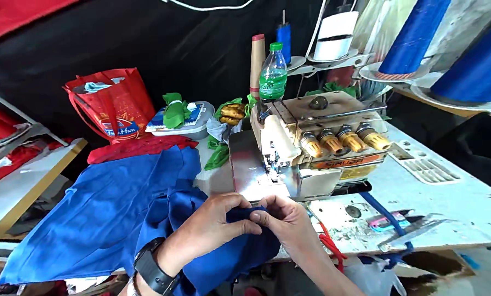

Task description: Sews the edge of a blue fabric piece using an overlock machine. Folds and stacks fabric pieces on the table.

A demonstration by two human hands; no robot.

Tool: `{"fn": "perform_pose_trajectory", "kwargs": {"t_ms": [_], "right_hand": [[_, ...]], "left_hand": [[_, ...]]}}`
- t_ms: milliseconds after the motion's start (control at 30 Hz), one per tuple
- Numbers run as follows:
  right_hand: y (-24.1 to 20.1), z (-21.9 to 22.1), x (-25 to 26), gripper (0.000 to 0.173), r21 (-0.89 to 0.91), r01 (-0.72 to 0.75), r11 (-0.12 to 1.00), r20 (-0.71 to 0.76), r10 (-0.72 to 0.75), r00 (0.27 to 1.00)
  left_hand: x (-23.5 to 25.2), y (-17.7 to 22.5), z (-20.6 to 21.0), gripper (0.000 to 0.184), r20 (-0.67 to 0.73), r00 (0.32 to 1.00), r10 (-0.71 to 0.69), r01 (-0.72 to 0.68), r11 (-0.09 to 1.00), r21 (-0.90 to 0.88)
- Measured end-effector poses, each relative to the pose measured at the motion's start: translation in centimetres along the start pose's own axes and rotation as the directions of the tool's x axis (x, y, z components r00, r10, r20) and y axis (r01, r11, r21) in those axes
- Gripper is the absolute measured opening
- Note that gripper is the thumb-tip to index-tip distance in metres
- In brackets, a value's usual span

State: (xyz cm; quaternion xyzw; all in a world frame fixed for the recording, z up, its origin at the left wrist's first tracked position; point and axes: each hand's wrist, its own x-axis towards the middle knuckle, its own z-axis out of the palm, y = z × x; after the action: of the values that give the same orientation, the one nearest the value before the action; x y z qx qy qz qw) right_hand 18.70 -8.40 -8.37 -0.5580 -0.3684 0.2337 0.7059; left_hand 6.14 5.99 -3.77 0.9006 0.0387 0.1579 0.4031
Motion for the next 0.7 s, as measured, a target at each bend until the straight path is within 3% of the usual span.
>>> {"fn": "perform_pose_trajectory", "kwargs": {"t_ms": [100, 233, 433, 533, 700], "right_hand": [[-0.3, -0.7, -0.3, 0.012, 0.007, -0.040, 0.999, 0.052, 0.039, 0.998], [-0.1, -2.9, -0.4, 0.021, 0.005, -0.086, 0.996, 0.292, 0.080, 0.953], [0.3, -3.3, -0.3, 0.006, -0.003, -0.108, 0.994, 0.121, 0.107, 0.987], [0.2, -3.3, -0.2, 0.007, 0.033, -0.167, 0.985, 0.055, 0.165, 0.985], [-0.3, -4.6, -0.4, 0.012, 0.026, -0.255, 0.967, 0.141, 0.249, 0.958]], "left_hand": [[0.4, 0.2, 0.7, 0.022, -0.026, 0.997, -0.068, 0.067, 0.996, -0.061], [1.0, 0.8, 0.0, 0.016, -0.003, 0.977, -0.213, 0.210, 0.967, -0.147], [2.6, 1.2, -0.1, 0.015, 0.031, 0.965, -0.261, 0.263, 0.964, -0.051], [3.5, 1.6, 0.3, 0.012, -0.002, 0.977, -0.213, 0.213, 0.977, -0.016], [4.3, 2.3, 0.4, 0.012, -0.033, 0.977, -0.210, 0.210, 0.978, 0.003]]}}
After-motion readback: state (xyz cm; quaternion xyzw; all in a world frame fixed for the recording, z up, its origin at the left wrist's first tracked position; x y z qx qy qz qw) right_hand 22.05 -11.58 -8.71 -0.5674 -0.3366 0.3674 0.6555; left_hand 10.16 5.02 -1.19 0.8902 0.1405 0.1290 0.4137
